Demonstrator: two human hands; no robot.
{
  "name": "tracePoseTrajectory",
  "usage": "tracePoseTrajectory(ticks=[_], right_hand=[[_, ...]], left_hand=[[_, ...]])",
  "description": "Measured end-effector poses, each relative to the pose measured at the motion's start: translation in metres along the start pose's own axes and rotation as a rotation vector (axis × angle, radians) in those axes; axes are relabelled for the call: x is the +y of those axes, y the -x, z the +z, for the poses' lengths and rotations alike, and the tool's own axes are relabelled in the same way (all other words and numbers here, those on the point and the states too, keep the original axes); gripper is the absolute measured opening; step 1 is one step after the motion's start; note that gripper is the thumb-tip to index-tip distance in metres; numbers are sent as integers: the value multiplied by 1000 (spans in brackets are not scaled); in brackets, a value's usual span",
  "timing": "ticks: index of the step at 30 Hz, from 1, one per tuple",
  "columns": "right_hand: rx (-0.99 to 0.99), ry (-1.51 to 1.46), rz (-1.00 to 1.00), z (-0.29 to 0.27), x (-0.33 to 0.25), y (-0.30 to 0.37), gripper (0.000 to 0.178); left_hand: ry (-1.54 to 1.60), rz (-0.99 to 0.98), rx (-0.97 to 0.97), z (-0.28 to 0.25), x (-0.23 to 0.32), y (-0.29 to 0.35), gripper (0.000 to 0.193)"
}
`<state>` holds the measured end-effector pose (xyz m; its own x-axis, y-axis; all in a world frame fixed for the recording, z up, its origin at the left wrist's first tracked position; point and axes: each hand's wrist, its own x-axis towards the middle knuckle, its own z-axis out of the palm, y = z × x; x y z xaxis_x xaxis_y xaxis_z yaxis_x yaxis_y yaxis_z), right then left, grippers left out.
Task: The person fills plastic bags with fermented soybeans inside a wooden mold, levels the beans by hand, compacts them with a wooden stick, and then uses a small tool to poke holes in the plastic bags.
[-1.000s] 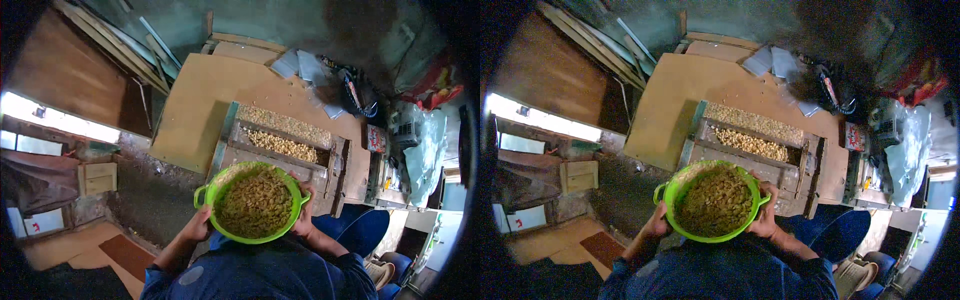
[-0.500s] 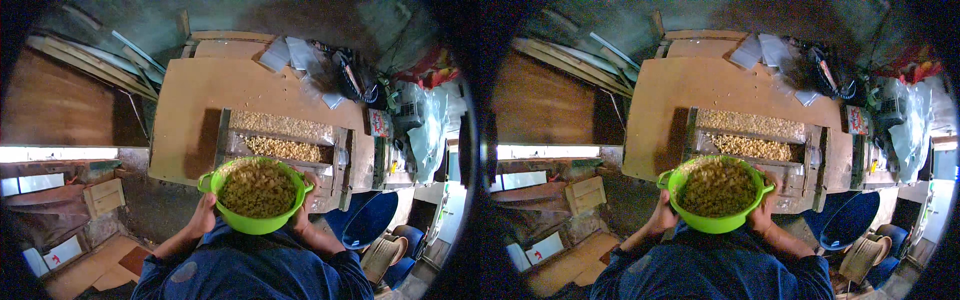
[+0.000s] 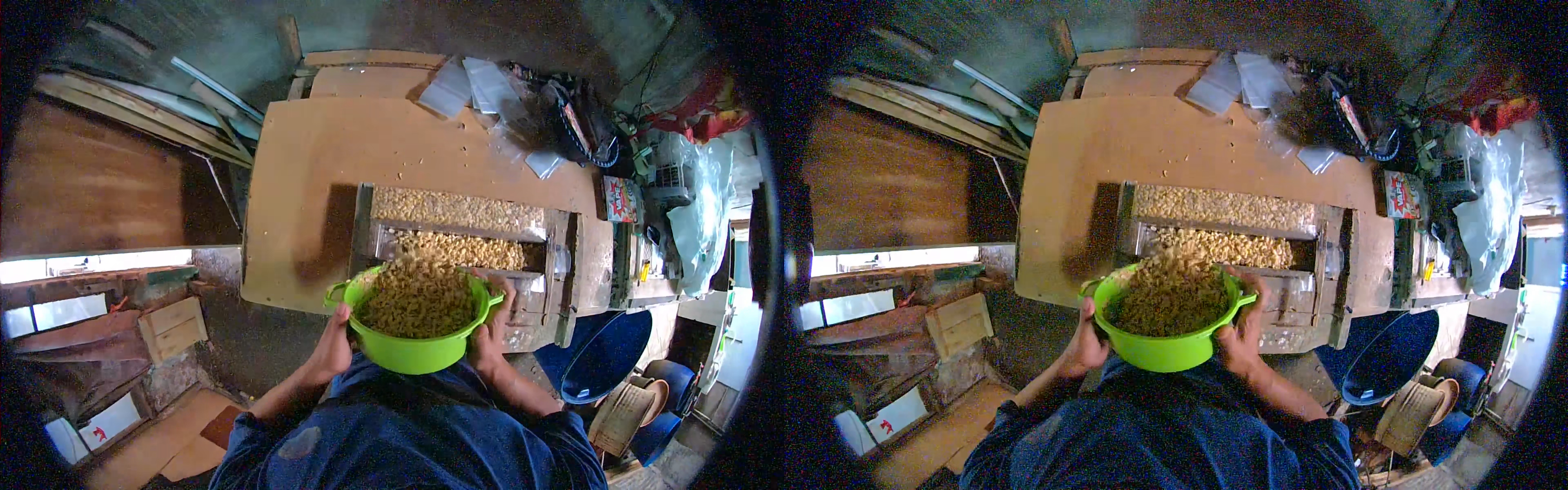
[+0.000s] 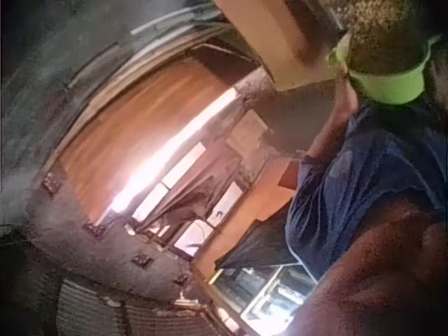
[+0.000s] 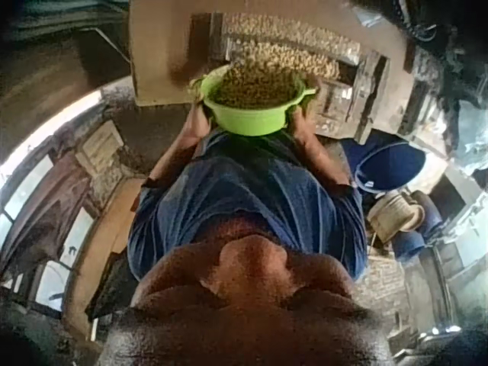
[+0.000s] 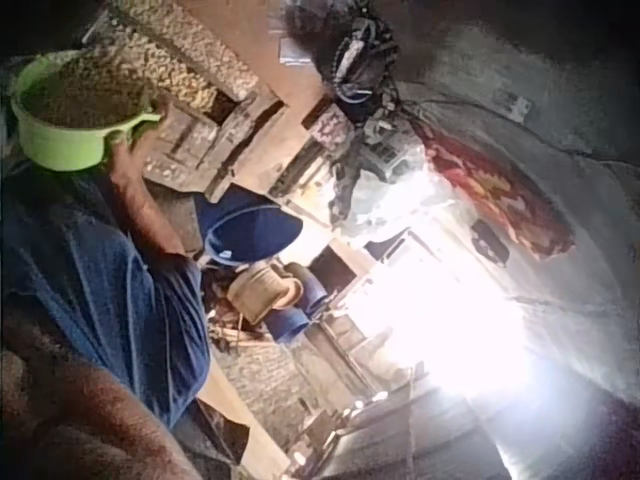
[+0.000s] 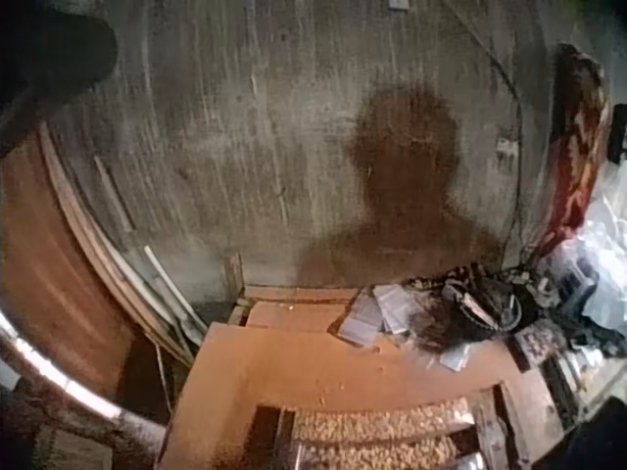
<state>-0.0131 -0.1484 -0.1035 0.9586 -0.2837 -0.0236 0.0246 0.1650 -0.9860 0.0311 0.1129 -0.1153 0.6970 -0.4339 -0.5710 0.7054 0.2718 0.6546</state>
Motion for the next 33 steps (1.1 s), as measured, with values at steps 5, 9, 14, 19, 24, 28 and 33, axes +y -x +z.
tracePoseTrajectory(ticks=[5,9,14,19,24,28,33], right_hand=[[31,81,27,4,-10,-2,105],[5,127,-6,-6,-1,3,105],[40,130,53,-14,-15,-4,107],[111,141,-64,-29,-20,16,107],[167,144,85,-53,-22,11,113],[169,108,-22,-59,-35,15,105],[165,172,-24,-76,-43,10,100]], left_hand=[[32,69,-94,12,15,6,82],[-32,121,-83,15,13,-2,85],[43,31,-71,28,11,-9,80],[79,52,-168,52,15,-3,77],[124,36,-250,67,5,-29,74],[104,114,-175,74,-7,-27,73],[155,-7,-149,65,-44,-50,70]])
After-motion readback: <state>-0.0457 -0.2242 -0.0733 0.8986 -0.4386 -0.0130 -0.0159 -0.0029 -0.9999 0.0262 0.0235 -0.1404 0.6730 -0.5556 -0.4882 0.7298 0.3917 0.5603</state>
